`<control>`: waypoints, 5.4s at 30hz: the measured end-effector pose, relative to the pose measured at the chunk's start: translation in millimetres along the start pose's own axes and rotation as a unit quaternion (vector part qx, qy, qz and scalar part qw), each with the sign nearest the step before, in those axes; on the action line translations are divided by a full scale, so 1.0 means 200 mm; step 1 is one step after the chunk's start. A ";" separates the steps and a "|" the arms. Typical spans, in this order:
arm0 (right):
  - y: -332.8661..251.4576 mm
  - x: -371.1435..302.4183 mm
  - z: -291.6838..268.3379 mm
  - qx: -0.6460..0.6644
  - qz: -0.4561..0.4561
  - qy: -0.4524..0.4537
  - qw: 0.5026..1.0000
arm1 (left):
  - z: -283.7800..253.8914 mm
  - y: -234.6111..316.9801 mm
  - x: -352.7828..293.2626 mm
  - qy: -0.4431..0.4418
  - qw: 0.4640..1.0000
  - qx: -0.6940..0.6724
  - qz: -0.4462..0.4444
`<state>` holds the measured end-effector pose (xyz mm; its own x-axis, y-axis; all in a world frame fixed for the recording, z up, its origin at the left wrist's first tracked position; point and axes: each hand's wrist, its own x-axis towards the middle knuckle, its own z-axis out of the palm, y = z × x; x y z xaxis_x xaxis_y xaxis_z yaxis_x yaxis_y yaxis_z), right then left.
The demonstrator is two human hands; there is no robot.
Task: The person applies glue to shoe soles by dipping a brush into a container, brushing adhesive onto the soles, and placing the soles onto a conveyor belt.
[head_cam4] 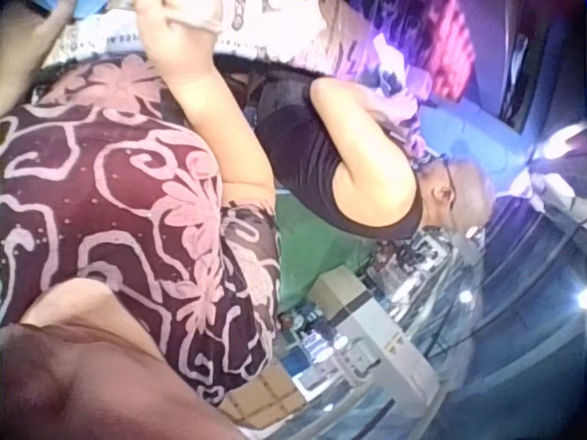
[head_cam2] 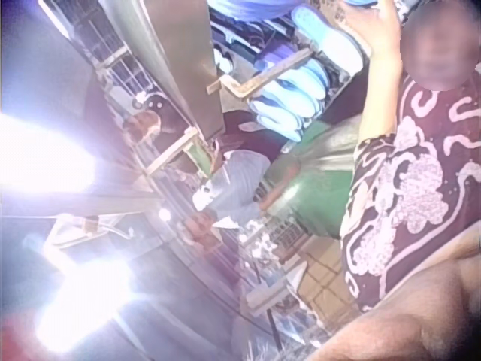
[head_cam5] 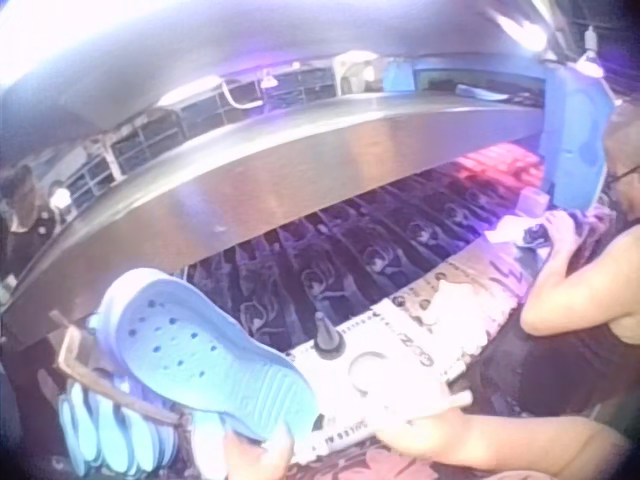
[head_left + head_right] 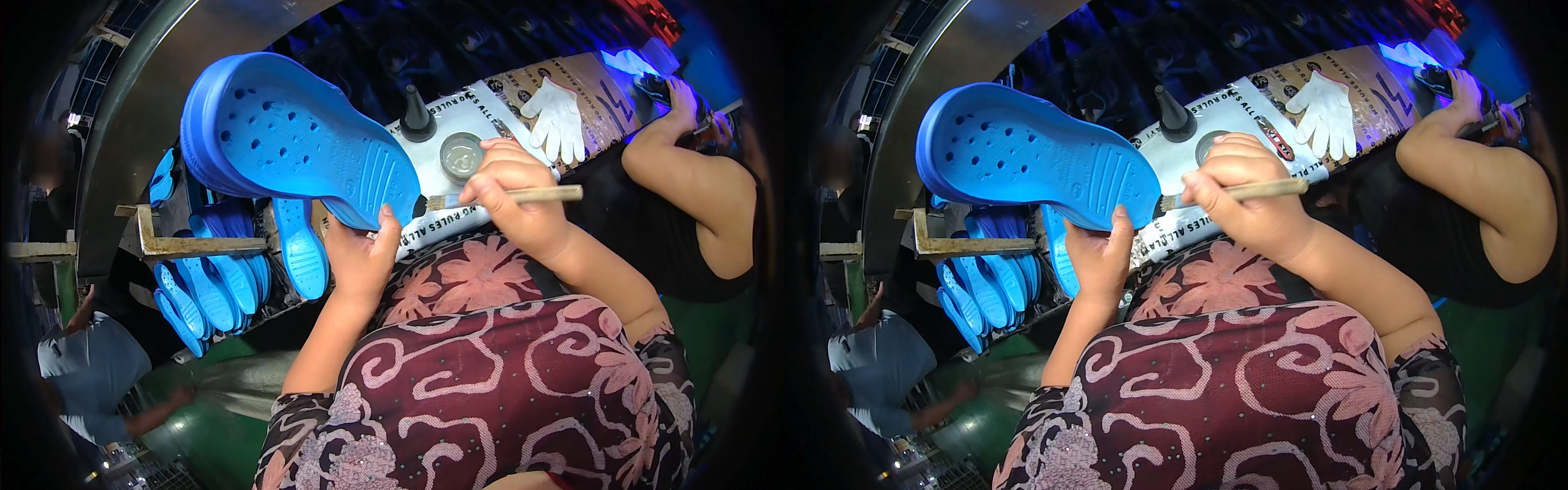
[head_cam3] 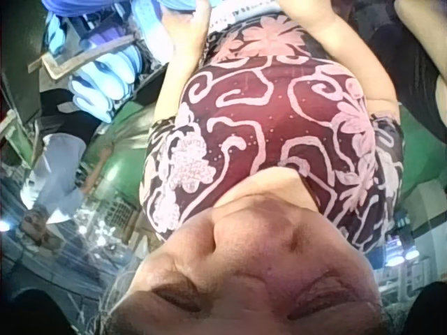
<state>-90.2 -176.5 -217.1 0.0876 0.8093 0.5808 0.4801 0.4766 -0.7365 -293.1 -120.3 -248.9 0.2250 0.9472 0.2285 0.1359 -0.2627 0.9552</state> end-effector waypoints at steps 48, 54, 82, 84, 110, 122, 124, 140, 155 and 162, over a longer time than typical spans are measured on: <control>0.01 0.03 0.07 -0.059 -0.068 0.005 0.996 | 0.03 -0.04 -0.02 0.007 0.996 0.020 0.089; 0.01 0.02 0.09 -0.088 -0.073 -0.015 0.993 | 0.03 -0.06 0.00 0.008 0.990 -0.003 0.139; -0.03 0.01 -0.02 -0.167 -0.057 -0.024 0.984 | 0.01 -0.07 0.02 0.053 0.986 0.043 0.154; -0.02 0.01 -0.07 -0.150 -0.032 -0.001 0.988 | 0.02 0.01 0.04 0.045 0.991 0.003 0.127; 0.21 -0.34 -0.60 -0.054 0.174 0.213 0.960 | 1.62 1.43 1.21 -0.289 0.744 -0.547 -0.253; 0.29 -0.40 -0.50 0.030 0.228 0.180 0.956 | -0.19 -0.16 0.42 -0.090 0.944 0.318 -0.014; 0.29 -0.37 -0.43 0.066 0.256 0.174 0.949 | -0.57 -0.36 0.25 -0.034 0.823 0.565 -0.045; 0.19 -0.22 -0.09 0.083 0.332 0.064 0.937 | -0.80 -0.62 -0.11 0.174 0.844 -0.146 -0.486; -0.03 -0.03 -0.09 0.087 0.172 0.041 0.980 | -0.16 -0.06 -0.08 -0.014 0.993 -0.053 -0.108; -0.05 -0.02 0.04 -0.016 -0.015 -0.011 1.000 | -0.06 0.03 -0.08 -0.033 0.999 -0.042 -0.010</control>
<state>-102.9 -182.0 -214.2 0.0532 0.8031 0.5935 0.5098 0.4892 -0.7077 -307.1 -135.2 -244.9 0.2861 0.9375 0.1982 0.0599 -0.2239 0.9728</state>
